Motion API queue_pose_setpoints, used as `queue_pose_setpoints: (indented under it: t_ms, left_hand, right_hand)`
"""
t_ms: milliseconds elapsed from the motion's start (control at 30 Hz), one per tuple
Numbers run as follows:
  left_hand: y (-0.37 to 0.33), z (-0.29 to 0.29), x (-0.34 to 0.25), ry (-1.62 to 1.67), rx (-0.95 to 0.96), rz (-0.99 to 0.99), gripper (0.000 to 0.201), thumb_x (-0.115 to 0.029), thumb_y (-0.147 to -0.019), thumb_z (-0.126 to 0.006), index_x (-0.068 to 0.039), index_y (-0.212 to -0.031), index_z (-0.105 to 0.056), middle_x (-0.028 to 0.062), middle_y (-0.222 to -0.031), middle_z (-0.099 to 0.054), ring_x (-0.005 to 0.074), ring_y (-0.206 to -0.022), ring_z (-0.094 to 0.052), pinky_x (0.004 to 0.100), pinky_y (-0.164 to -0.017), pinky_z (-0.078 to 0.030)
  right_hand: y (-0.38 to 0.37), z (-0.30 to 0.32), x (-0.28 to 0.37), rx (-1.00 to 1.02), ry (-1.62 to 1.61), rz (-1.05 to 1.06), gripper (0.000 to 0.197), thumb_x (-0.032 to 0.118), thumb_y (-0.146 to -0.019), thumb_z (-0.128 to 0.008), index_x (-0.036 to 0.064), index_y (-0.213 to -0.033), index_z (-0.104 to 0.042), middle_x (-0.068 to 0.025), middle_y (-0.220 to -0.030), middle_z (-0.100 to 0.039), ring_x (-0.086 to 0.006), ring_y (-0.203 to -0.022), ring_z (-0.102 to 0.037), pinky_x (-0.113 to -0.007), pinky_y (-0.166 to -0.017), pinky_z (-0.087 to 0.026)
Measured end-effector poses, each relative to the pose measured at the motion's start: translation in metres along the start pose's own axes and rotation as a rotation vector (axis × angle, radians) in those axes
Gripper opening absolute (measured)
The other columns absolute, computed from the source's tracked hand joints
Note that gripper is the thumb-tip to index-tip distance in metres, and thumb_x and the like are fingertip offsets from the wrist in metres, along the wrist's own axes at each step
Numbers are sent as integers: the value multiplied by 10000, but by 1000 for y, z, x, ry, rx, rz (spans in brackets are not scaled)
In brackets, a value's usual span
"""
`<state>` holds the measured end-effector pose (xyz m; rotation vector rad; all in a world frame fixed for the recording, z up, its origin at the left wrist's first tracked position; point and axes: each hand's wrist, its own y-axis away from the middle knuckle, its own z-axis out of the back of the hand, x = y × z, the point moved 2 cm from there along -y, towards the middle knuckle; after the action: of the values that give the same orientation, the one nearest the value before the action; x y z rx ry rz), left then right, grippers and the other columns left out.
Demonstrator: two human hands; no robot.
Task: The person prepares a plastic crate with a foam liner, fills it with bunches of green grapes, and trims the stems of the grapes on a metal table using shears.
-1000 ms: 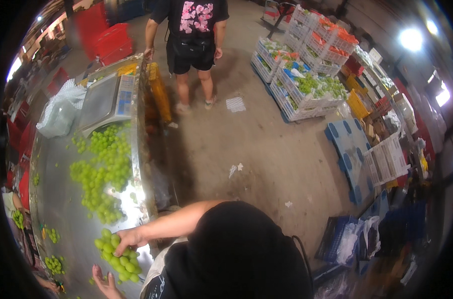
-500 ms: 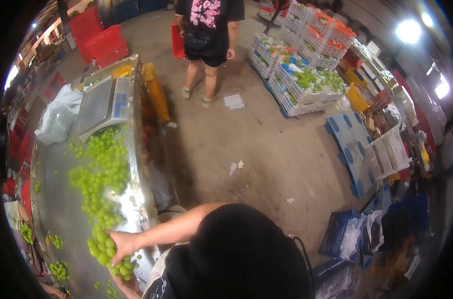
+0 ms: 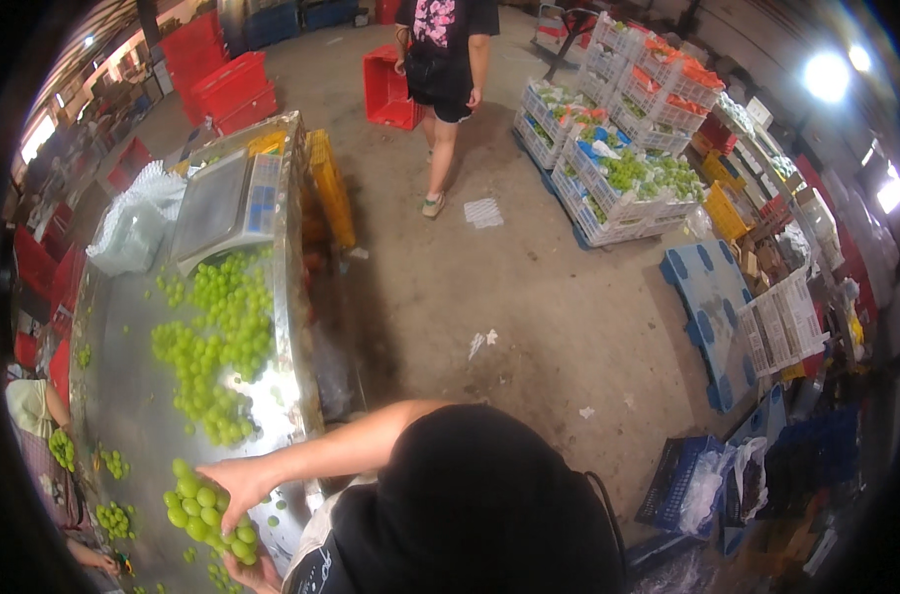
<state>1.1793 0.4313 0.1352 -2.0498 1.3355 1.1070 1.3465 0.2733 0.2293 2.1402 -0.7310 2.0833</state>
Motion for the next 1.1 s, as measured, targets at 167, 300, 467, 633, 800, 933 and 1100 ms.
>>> queue_pose_setpoints:
  t_ms: [167, 300, 467, 633, 800, 933, 1100]
  left_hand:
    - [3, -84, -29, -261, -25, -113, 761, -303, -767, -579, -43, -1386, -222, 165, -1347, -328, 268, -1213, -387, 365, -1017, -313]
    - [9, -138, -41, -473, 3, -207, 796, -294, -767, -610, -31, -1394, -197, 165, -1371, -299, 286, -1251, -342, 375, -1039, -279]
    - [14, -165, -42, -650, 93, -333, 652, -189, -807, -575, -18, -1361, -276, 156, -1364, -320, 281, -1212, -385, 366, -986, -352]
    - [14, -171, -50, -736, 134, -213, 650, -47, -821, -537, -26, -1390, -224, 174, -1405, -270, 303, -1271, -306, 407, -1020, -321]
    - [10, -171, -42, -636, 184, -180, 674, -89, -815, -560, -24, -1392, -217, 169, -1406, -268, 302, -1278, -294, 418, -1027, -308]
    - [7, -156, -37, -626, 280, -174, 655, -121, -836, -548, -21, -1389, -212, 169, -1401, -275, 304, -1268, -311, 409, -1017, -327]
    - [3, -180, -28, -611, 285, -52, 514, -132, -870, -507, 21, -1322, -316, 179, -1368, -334, 284, -1237, -357, 382, -951, -405]
  right_hand:
    - [0, -12, -17, -205, -74, 87, 1077, 127, -620, -788, 3, -1390, -45, -213, -1344, -297, -292, -1250, -325, -359, -1047, -284]
    - [-6, -12, -25, -383, -429, -9, 998, 267, -709, -747, 26, -1399, -68, -171, -1346, -294, -266, -1244, -325, -347, -1042, -288]
    - [2, 6, -27, -459, -805, -99, 812, 464, -796, -617, 42, -1370, -226, -126, -1305, -405, -216, -1183, -419, -318, -982, -356]
    - [9, 13, -18, -259, -1200, 10, 688, 529, -827, -526, 56, -1304, -377, -102, -1232, -505, -196, -1089, -516, -320, -927, -423]
    - [22, 22, -24, -266, -1336, 41, 681, 573, -840, -461, 69, -1296, -414, -107, -1240, -512, -222, -1106, -512, -332, -975, -383]
    - [37, 29, -15, -260, -1307, 22, 690, 586, -847, -427, 72, -1307, -405, -105, -1272, -487, -223, -1128, -494, -346, -985, -369]
    - [59, 45, -8, -347, -1344, 34, 695, 614, -836, -421, 56, -1247, -474, -107, -1183, -553, -220, -1055, -544, -348, -934, -413]
